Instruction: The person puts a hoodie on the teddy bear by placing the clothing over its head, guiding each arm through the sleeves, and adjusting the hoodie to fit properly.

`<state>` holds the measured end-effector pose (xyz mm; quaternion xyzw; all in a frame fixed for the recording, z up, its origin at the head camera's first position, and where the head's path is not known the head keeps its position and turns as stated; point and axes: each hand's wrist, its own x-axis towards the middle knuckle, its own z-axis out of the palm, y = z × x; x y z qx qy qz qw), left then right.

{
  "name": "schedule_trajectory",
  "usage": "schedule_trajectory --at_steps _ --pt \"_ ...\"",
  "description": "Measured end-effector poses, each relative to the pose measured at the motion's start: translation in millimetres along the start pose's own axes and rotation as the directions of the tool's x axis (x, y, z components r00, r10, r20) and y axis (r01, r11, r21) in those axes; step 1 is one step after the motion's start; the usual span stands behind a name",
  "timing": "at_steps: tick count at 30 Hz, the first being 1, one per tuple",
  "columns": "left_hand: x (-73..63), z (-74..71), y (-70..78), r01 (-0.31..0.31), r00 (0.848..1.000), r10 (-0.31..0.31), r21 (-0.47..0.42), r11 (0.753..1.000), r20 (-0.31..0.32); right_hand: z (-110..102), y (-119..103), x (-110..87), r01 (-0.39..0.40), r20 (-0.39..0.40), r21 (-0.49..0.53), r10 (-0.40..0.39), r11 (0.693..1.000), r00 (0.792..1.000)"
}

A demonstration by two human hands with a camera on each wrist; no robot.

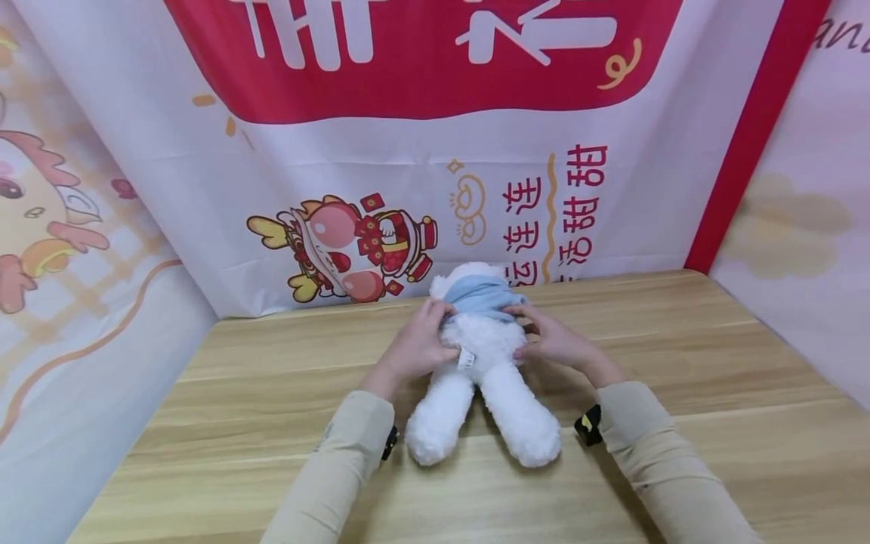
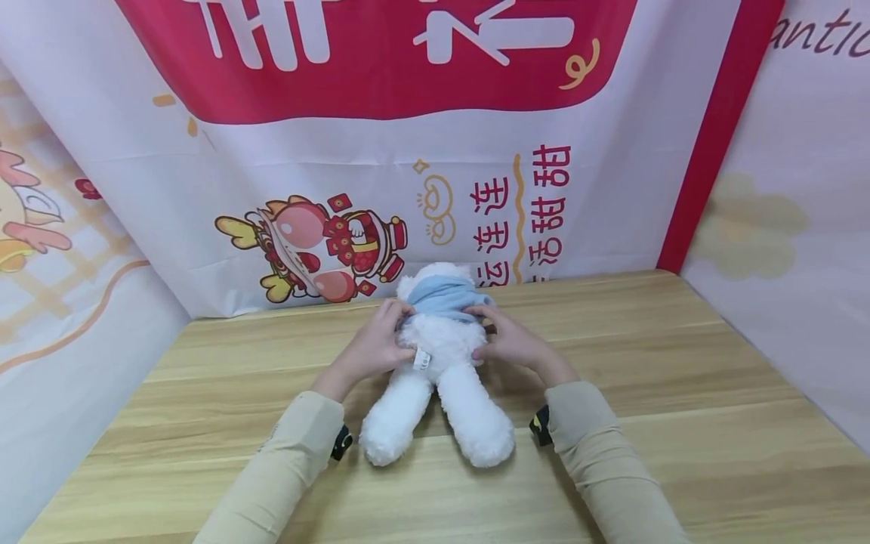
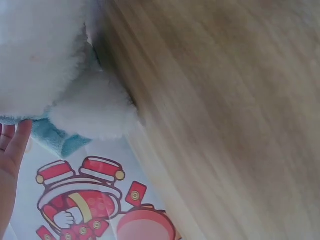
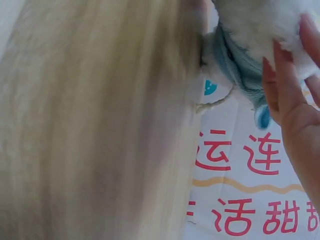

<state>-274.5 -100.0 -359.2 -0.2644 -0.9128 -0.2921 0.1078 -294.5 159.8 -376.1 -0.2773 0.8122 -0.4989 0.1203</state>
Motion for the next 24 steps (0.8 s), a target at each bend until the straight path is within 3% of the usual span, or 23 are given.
schedule_trajectory --at_steps 4,11,19,24 --pt "0.6 1.3 1.4 -0.017 1.000 0.016 0.018 1.000 0.013 3 1 1.2 -0.043 -0.077 -0.035 0.040 0.998 0.996" --pt "-1.3 3.9 5.2 -0.094 0.989 0.104 0.093 0.991 -0.101 10 1 8.0 -0.087 -0.218 -0.074 0.069 0.993 0.974" --pt "-3.7 7.3 8.8 -0.134 0.979 0.158 0.180 0.975 -0.129 14 -1 8.7 0.003 -0.284 -0.184 -0.056 0.983 0.957" --pt "-3.6 10.3 11.5 -0.136 0.976 0.169 0.228 0.964 -0.134 17 -3 9.6 0.050 -0.310 -0.324 -0.156 0.945 0.938"
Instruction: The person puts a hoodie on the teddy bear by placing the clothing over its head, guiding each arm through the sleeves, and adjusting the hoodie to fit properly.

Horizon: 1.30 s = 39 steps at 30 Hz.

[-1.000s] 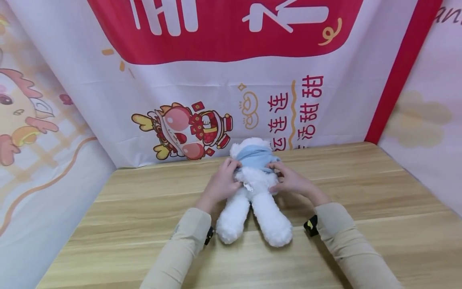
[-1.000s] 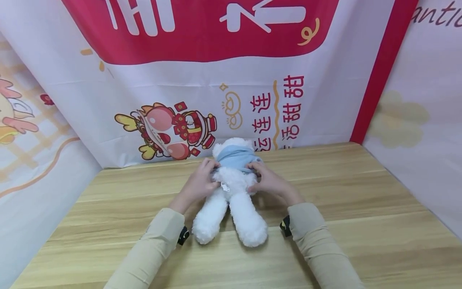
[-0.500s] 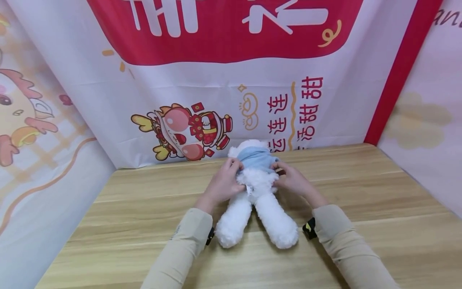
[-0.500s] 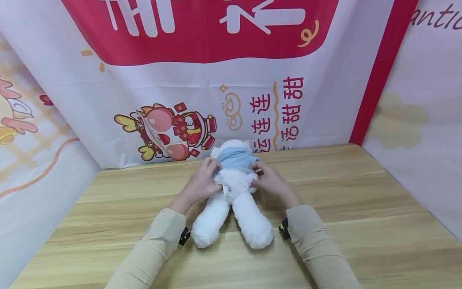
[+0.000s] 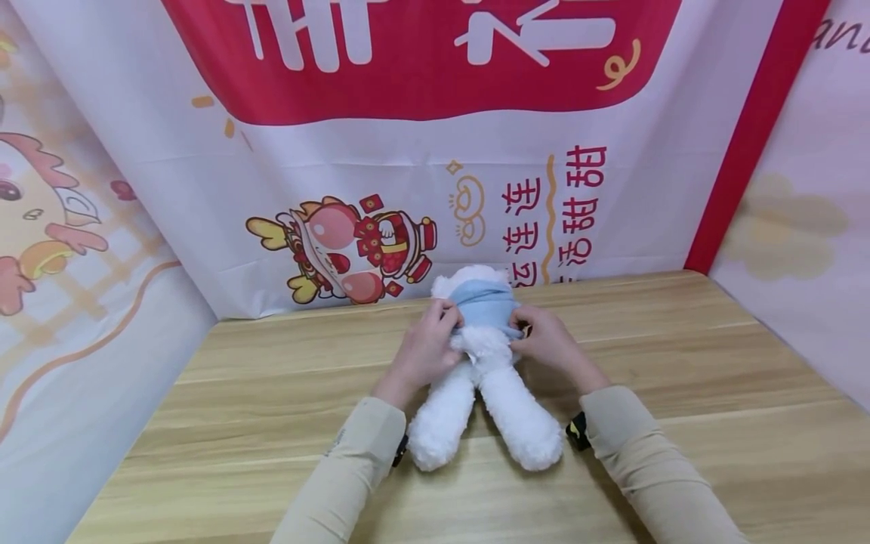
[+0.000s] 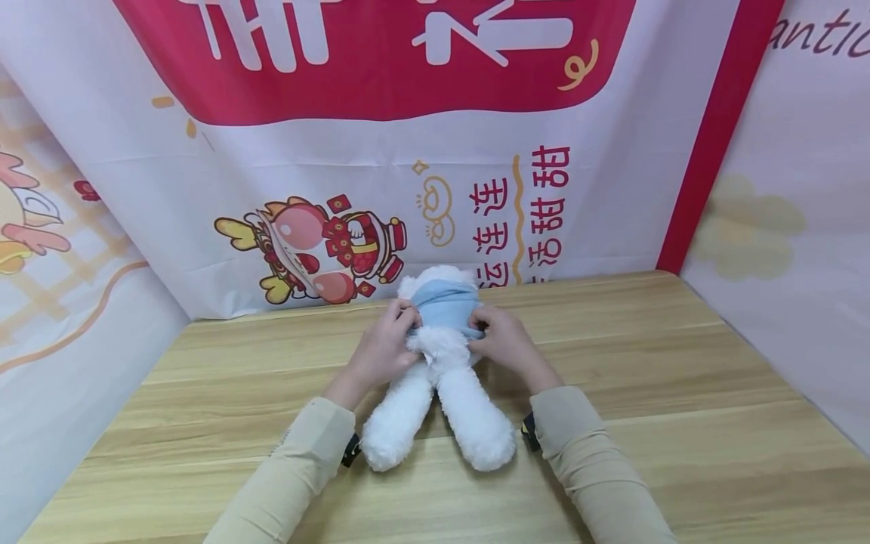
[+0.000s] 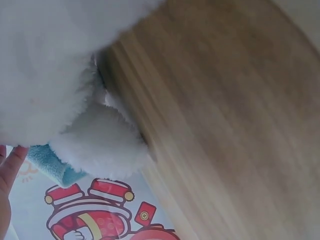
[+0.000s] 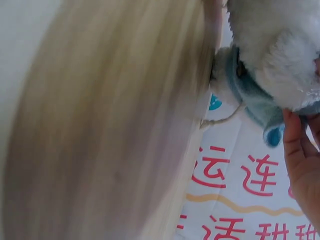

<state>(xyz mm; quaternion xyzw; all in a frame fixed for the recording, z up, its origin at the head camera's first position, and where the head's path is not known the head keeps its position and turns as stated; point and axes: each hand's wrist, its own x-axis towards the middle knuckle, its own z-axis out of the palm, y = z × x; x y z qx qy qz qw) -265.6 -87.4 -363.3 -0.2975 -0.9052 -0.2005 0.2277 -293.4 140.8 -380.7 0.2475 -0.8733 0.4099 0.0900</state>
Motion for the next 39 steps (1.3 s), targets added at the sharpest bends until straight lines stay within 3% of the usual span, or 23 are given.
schedule_trajectory --at_steps 3,12,18,23,26,30,35,39 --pt "0.3 1.2 2.3 0.002 1.000 -0.002 0.025 1.000 -0.009 2 -2 0.7 0.011 -0.029 -0.071 -0.013 0.997 0.999" --pt "-0.3 7.5 6.8 0.007 0.997 -0.001 0.085 0.996 -0.075 6 -11 -0.8 -0.023 -0.069 -0.104 0.016 0.994 0.997" --pt "0.5 13.0 8.4 -0.016 0.990 0.035 0.134 0.991 -0.140 2 -8 -4.5 0.035 0.054 -0.125 -0.028 0.992 0.998" --pt "3.3 12.9 7.0 0.051 0.985 -0.042 0.049 0.998 -0.165 -6 -7 -8.6 0.082 0.174 -0.011 -0.079 0.997 0.982" --pt "4.7 10.6 4.2 0.070 0.987 -0.077 -0.055 0.996 -0.140 -9 -11 -9.1 0.031 0.171 -0.011 -0.029 0.999 0.985" --pt "6.8 7.5 4.3 0.079 0.991 -0.093 -0.148 0.986 -0.092 -5 -19 -6.9 -0.043 0.112 -0.090 0.053 0.995 0.992" --pt "9.5 5.3 4.7 0.072 0.997 -0.074 -0.201 0.977 -0.001 4 -29 -2.9 -0.043 0.146 -0.182 0.070 0.982 0.987" --pt "9.6 1.4 -0.3 0.204 0.979 -0.189 -0.270 0.941 0.080 8 -35 -2.0 -0.051 0.138 -0.201 0.080 0.978 0.987"
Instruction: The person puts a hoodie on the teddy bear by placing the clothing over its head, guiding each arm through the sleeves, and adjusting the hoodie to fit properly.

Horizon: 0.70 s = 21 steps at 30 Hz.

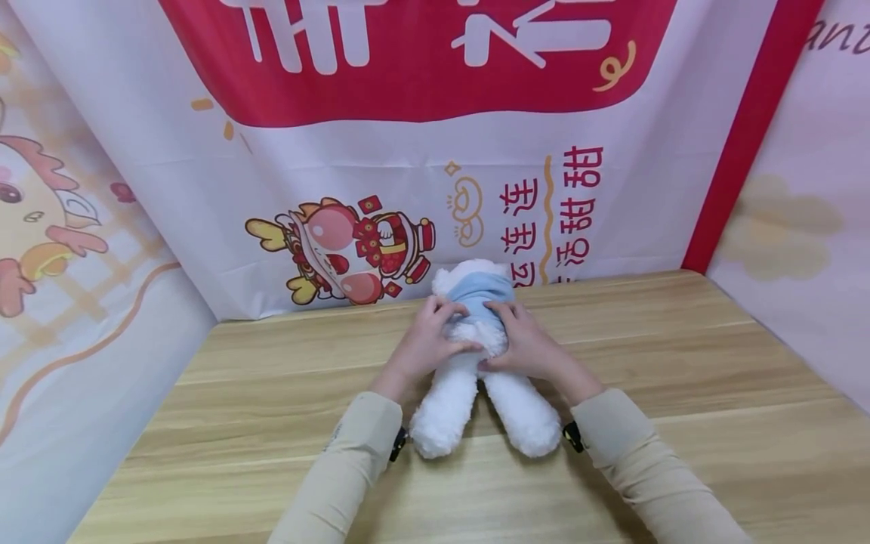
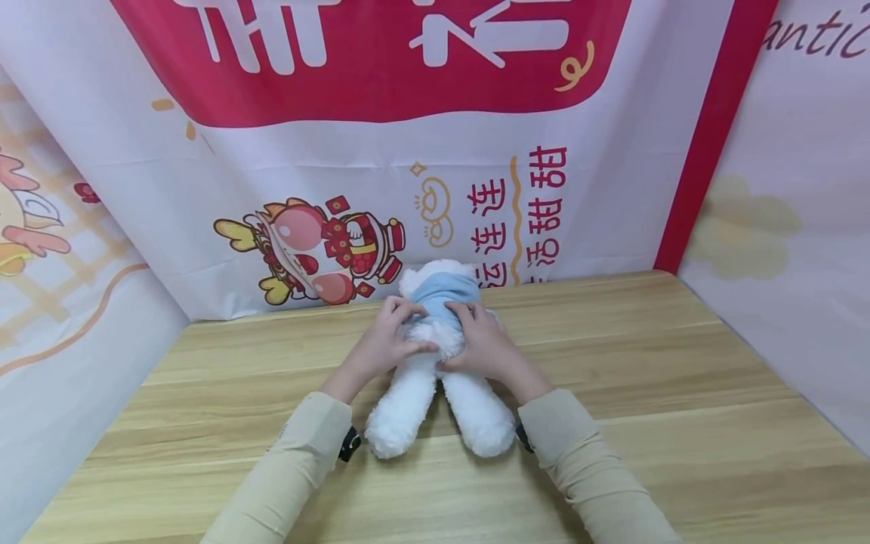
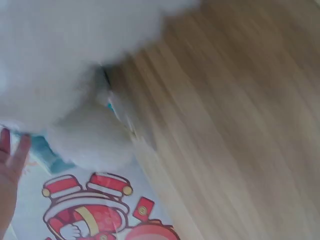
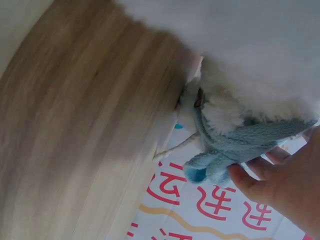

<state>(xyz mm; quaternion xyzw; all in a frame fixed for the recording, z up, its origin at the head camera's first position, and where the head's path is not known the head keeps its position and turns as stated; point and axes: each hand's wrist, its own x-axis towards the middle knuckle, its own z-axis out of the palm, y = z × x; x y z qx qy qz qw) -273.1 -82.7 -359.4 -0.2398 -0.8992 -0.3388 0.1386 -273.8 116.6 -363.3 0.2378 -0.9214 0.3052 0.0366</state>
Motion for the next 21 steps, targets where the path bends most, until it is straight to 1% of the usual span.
schedule_trajectory --at_steps 2,4,6,7,9,10,13,15,16,18,21 --pt "0.3 -2.1 -4.1 0.087 0.996 -0.087 -0.029 0.996 -0.014 0 -1 0.3 -0.002 -0.007 0.000 0.002 1.000 1.000" --pt "0.4 -3.1 -8.3 0.148 0.988 -0.149 -0.035 0.988 -0.025 0 -1 0.5 0.001 -0.007 0.003 -0.001 1.000 1.000" --pt "0.2 -3.9 -11.9 0.175 0.984 -0.176 -0.043 0.984 -0.012 0 -1 0.8 0.010 -0.002 -0.001 -0.010 1.000 1.000" --pt "0.1 -4.4 -13.1 0.179 0.984 -0.179 -0.045 0.983 0.009 0 -1 0.9 0.013 0.001 0.003 -0.013 1.000 1.000" --pt "-0.5 -5.9 -15.2 0.171 0.984 -0.167 -0.061 0.983 0.066 0 -1 0.8 0.020 -0.004 0.013 -0.019 1.000 1.000" --pt "-0.7 -6.6 -16.3 0.172 0.981 -0.164 -0.069 0.983 0.103 0 0 0.7 0.020 -0.010 0.022 -0.020 1.000 1.000" --pt "-1.6 -8.8 -19.2 0.176 0.968 -0.157 -0.084 0.981 0.198 1 3 0.2 0.018 -0.034 0.049 -0.016 0.999 0.999" --pt "-1.4 -8.8 -20.9 0.164 0.962 -0.143 -0.073 0.984 0.232 1 5 0.0 0.022 -0.047 0.056 -0.019 0.998 0.999" --pt "-1.0 -8.2 -21.3 0.157 0.961 -0.137 -0.065 0.986 0.240 1 6 0.0 0.028 -0.053 0.055 -0.025 0.998 0.998" --pt "-0.2 -6.1 -21.4 0.121 0.968 -0.109 -0.037 0.992 0.227 2 6 0.2 0.036 -0.058 0.048 -0.034 0.998 0.998" --pt "-0.9 -2.2 -19.0 0.073 0.981 -0.078 0.030 0.997 0.176 4 6 0.0 0.043 -0.065 0.037 -0.041 0.998 0.997"
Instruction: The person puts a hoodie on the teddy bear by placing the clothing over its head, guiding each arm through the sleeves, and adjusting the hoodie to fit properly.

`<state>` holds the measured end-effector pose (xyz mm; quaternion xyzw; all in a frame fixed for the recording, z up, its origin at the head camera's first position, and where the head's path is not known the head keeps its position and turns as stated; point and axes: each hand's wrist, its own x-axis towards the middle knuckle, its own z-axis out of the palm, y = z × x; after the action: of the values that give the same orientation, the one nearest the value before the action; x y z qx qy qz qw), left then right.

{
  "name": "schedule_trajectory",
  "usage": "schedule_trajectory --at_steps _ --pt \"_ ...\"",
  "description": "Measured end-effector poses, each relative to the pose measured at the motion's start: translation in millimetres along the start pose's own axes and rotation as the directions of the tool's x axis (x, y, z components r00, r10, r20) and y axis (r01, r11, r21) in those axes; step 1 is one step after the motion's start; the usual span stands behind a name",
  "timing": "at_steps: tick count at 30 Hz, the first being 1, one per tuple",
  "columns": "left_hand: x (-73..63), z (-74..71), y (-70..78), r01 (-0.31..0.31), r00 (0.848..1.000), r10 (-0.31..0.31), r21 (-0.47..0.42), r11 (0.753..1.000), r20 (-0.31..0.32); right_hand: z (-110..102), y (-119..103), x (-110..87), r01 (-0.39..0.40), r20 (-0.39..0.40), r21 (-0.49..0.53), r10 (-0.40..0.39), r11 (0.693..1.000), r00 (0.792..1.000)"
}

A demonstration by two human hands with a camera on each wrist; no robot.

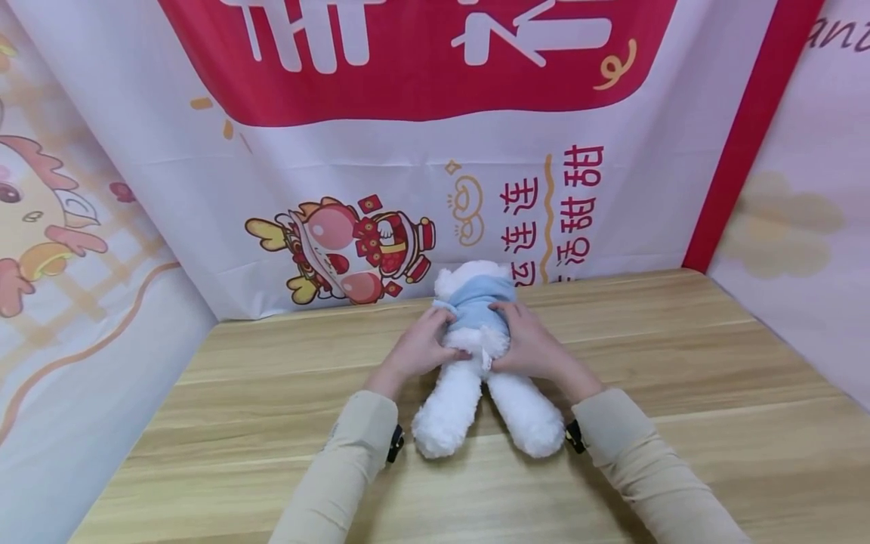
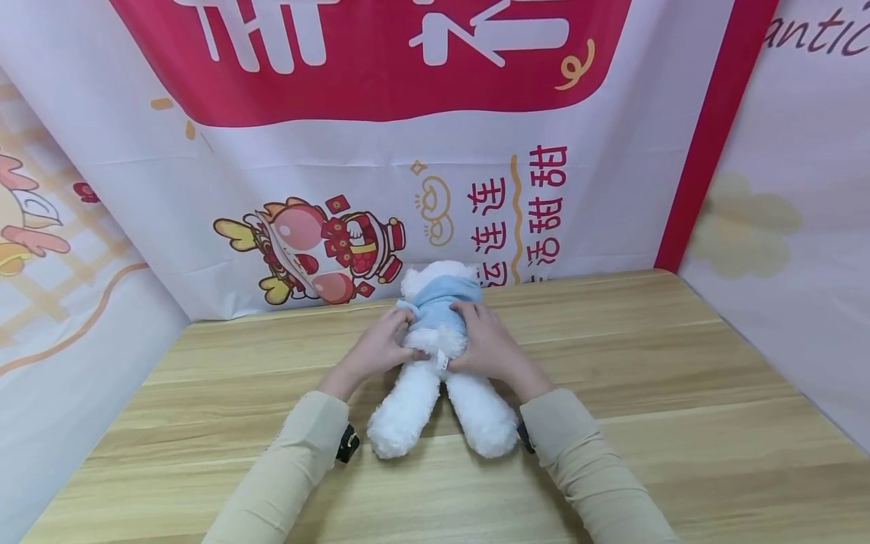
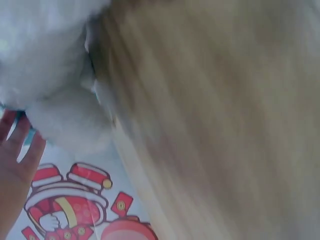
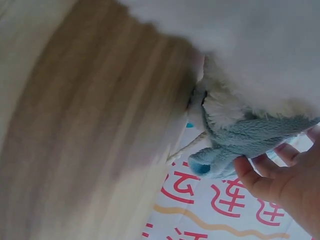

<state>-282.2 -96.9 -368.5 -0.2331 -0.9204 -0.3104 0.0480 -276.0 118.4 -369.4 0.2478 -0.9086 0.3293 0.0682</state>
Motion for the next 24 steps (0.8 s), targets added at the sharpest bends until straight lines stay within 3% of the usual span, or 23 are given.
schedule_trajectory --at_steps 4,10,13,18,24 --pt "-2.5 5.7 4.2 -0.039 0.991 0.053 0.118 0.992 -0.120 2 1 -1.7 -0.017 -0.011 0.017 0.017 1.000 1.000" --pt "-5.5 10.6 7.4 -0.037 0.944 0.106 0.221 0.975 -0.311 1 3 -1.4 0.010 -0.041 0.082 -0.006 0.997 0.999" --pt "-5.7 11.9 8.9 -0.018 0.931 0.105 0.242 0.970 -0.351 -1 2 -1.5 0.026 -0.060 0.082 -0.021 0.996 0.998" --pt "-5.3 15.0 10.7 -0.014 0.913 0.129 0.285 0.959 -0.388 -2 -3 -2.1 0.041 -0.093 -0.008 -0.041 0.999 0.995" --pt "-6.0 19.1 14.9 0.027 0.889 0.130 0.335 0.942 -0.439 3 -5 -0.6 0.139 -0.143 -0.079 -0.149 0.987 0.978"
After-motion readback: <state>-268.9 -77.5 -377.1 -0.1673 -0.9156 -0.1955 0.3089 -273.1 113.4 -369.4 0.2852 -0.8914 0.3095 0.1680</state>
